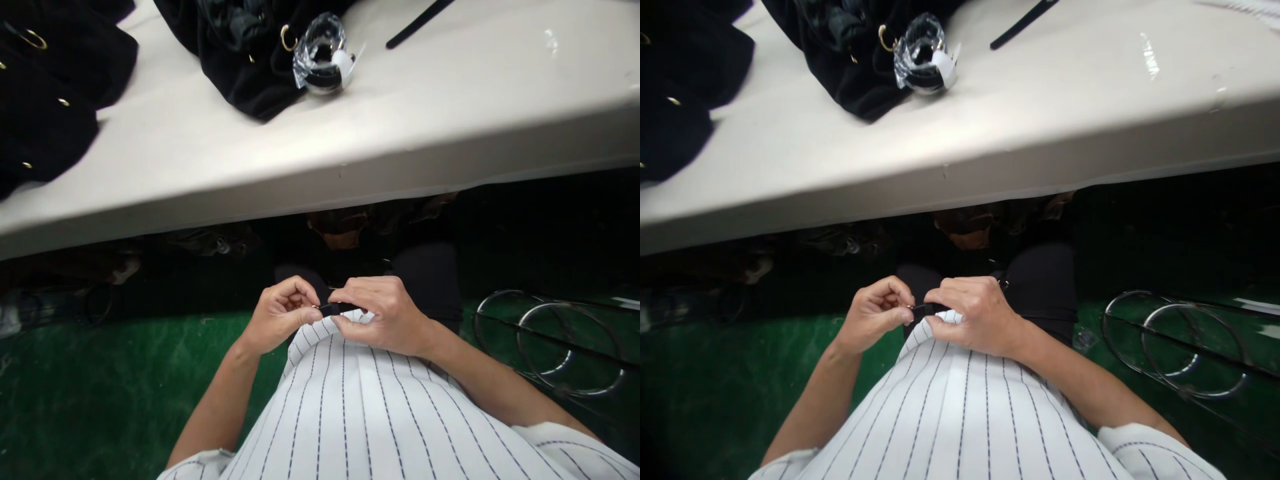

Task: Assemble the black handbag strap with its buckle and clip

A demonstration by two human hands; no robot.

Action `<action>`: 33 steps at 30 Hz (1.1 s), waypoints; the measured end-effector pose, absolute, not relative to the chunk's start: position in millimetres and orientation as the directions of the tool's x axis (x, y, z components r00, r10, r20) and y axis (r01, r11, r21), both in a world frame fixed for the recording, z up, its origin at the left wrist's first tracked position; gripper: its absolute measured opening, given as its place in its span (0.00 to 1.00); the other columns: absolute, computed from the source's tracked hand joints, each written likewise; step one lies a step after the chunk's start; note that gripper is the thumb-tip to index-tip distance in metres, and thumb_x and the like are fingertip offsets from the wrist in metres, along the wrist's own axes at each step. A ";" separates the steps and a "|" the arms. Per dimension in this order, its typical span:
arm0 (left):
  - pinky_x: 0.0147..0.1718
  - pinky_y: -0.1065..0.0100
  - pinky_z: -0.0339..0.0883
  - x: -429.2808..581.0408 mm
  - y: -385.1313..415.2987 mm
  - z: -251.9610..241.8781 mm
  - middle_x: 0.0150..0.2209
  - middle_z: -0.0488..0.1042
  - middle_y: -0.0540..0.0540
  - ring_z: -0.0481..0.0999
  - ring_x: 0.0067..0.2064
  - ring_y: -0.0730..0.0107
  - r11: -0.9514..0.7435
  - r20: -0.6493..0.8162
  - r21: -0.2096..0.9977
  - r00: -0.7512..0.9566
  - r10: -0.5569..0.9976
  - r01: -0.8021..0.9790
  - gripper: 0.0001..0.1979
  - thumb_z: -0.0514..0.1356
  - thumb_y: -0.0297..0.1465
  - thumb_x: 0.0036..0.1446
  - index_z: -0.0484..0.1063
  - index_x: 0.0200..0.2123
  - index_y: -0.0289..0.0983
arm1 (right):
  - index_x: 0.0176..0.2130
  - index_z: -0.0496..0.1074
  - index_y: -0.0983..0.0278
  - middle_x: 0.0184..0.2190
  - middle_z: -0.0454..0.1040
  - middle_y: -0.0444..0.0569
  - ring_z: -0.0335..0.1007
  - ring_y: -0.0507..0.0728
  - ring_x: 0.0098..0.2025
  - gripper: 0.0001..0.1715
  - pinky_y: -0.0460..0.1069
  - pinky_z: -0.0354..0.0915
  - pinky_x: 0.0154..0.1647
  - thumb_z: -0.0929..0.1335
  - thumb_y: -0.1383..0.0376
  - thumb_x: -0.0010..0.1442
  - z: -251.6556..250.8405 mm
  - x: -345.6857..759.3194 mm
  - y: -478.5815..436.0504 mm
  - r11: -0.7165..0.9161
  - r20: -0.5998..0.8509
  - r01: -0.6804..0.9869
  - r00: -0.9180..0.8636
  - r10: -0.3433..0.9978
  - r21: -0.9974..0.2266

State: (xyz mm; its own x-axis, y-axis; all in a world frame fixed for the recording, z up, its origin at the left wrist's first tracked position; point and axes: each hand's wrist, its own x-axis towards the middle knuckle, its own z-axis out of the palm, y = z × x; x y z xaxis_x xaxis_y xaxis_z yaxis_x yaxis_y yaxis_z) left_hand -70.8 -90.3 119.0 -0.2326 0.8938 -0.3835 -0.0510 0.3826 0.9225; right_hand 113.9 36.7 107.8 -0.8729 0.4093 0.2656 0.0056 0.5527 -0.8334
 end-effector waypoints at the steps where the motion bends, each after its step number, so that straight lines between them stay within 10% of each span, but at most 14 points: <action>1: 0.21 0.76 0.64 -76.2 -94.0 117.0 0.23 0.72 0.51 0.69 0.22 0.77 0.387 -0.391 0.920 -0.256 0.884 -0.070 0.13 0.71 0.35 0.47 0.72 0.30 0.34 | 0.41 0.75 0.64 0.28 0.75 0.47 0.68 0.54 0.28 0.09 0.49 0.64 0.30 0.67 0.67 0.59 106.0 116.6 39.4 0.566 0.277 0.012 -0.864 0.421 -0.824; 8: 0.21 0.76 0.64 -119.3 -118.2 108.7 0.23 0.73 0.51 0.71 0.22 0.76 0.476 -0.433 0.877 -0.317 0.844 0.070 0.08 0.65 0.34 0.54 0.74 0.35 0.36 | 0.44 0.75 0.65 0.33 0.77 0.50 0.73 0.56 0.33 0.10 0.51 0.68 0.34 0.69 0.64 0.62 99.0 137.7 59.0 0.579 0.259 0.025 -0.878 0.402 -0.815; 15: 0.58 0.58 0.60 -91.0 -86.7 116.3 0.51 0.76 0.45 0.69 0.56 0.57 0.284 -0.348 0.810 0.030 0.937 0.513 0.16 0.62 0.37 0.59 0.74 0.50 0.42 | 0.44 0.75 0.69 0.34 0.78 0.53 0.74 0.58 0.35 0.13 0.52 0.71 0.37 0.68 0.62 0.64 86.0 121.5 35.8 0.624 0.258 0.019 -0.900 0.351 -0.782; 24: 0.28 0.73 0.64 -68.6 -85.8 105.0 0.30 0.75 0.48 0.69 0.28 0.74 0.526 -0.526 0.850 0.041 0.849 0.013 0.11 0.61 0.35 0.60 0.74 0.43 0.35 | 0.57 0.69 0.60 0.50 0.74 0.54 0.70 0.60 0.52 0.23 0.56 0.71 0.52 0.68 0.72 0.62 100.6 147.7 22.7 0.575 0.426 -0.057 -0.732 0.532 -0.816; 28: 0.28 0.73 0.63 -72.8 -93.2 102.9 0.30 0.76 0.48 0.68 0.28 0.75 0.554 -0.552 0.832 0.048 0.832 -0.021 0.11 0.61 0.35 0.60 0.75 0.44 0.36 | 0.57 0.70 0.59 0.55 0.71 0.53 0.66 0.61 0.57 0.19 0.60 0.63 0.60 0.64 0.64 0.68 87.9 160.7 44.8 0.286 0.116 0.162 -0.649 0.752 -0.944; 33: 0.31 0.72 0.65 -70.3 -92.8 103.7 0.33 0.76 0.47 0.70 0.31 0.74 0.566 -0.566 0.824 0.051 0.823 0.018 0.13 0.60 0.34 0.60 0.74 0.47 0.36 | 0.53 0.74 0.63 0.42 0.79 0.52 0.74 0.58 0.46 0.24 0.53 0.69 0.50 0.62 0.52 0.68 52.4 158.3 45.8 -0.264 -0.327 0.246 -0.887 0.327 -0.933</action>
